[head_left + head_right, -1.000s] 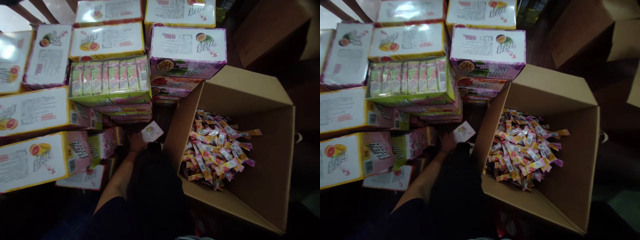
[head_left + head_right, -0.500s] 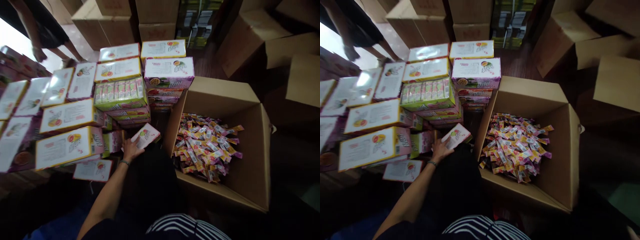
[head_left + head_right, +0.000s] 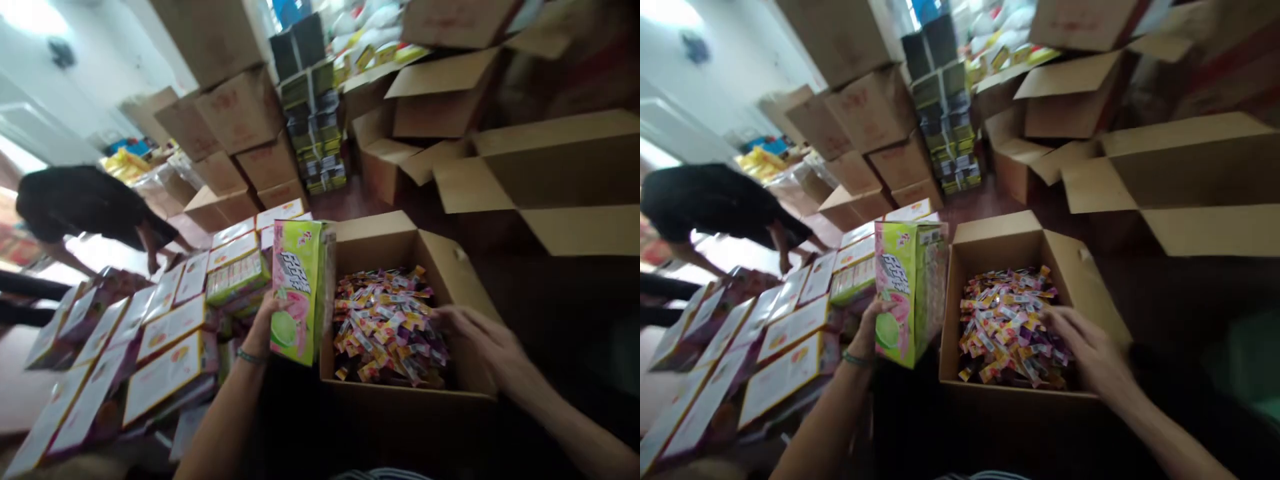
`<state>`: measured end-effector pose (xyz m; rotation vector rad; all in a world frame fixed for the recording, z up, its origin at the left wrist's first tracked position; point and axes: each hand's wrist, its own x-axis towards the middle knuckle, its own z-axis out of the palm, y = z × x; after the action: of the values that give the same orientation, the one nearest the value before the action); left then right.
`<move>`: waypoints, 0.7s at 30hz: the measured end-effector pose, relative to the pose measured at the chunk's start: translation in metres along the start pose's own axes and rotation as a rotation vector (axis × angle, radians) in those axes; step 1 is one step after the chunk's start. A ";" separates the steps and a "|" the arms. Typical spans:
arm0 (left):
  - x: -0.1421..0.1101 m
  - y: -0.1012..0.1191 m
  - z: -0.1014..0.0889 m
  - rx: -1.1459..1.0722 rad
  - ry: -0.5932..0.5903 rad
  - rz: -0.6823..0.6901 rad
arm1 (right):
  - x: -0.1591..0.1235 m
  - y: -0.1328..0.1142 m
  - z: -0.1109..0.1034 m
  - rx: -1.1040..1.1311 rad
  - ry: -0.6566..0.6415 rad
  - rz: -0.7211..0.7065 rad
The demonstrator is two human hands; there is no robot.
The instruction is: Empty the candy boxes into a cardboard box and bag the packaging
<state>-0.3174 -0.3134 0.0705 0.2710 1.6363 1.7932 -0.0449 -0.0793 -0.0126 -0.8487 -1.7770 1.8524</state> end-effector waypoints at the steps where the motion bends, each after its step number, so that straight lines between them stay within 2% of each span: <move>1: 0.006 -0.012 0.019 -0.090 -0.088 -0.067 | 0.015 -0.006 0.014 0.199 -0.099 0.041; 3: 0.019 -0.040 0.051 -0.222 -0.270 -0.220 | 0.043 -0.022 0.038 0.533 -0.203 0.053; 4: 0.025 -0.053 0.064 -0.267 -0.353 -0.277 | 0.055 -0.029 0.046 0.626 -0.198 0.042; 6: 0.038 -0.075 0.084 -0.339 -0.485 -0.348 | 0.070 -0.036 0.053 0.737 -0.168 0.034; 8: 0.049 -0.090 0.097 -0.404 -0.546 -0.401 | 0.076 -0.032 0.052 0.778 -0.125 0.061; 11: 0.062 -0.100 0.106 -0.467 -0.568 -0.472 | 0.079 -0.018 0.045 0.800 -0.103 0.164; 14: 0.070 -0.101 0.104 -0.465 -0.555 -0.490 | 0.085 -0.006 0.043 0.810 -0.088 0.245; 19: 0.066 -0.093 0.092 -0.362 -0.406 -0.591 | 0.093 0.006 0.051 0.735 -0.020 0.304; 21: 0.061 -0.090 0.090 -0.324 -0.354 -0.555 | 0.092 0.010 0.054 0.698 0.007 0.301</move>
<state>-0.2805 -0.2078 -0.0143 -0.0191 1.0237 1.4480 -0.1472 -0.0562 -0.0348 -0.8540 -0.8962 2.4207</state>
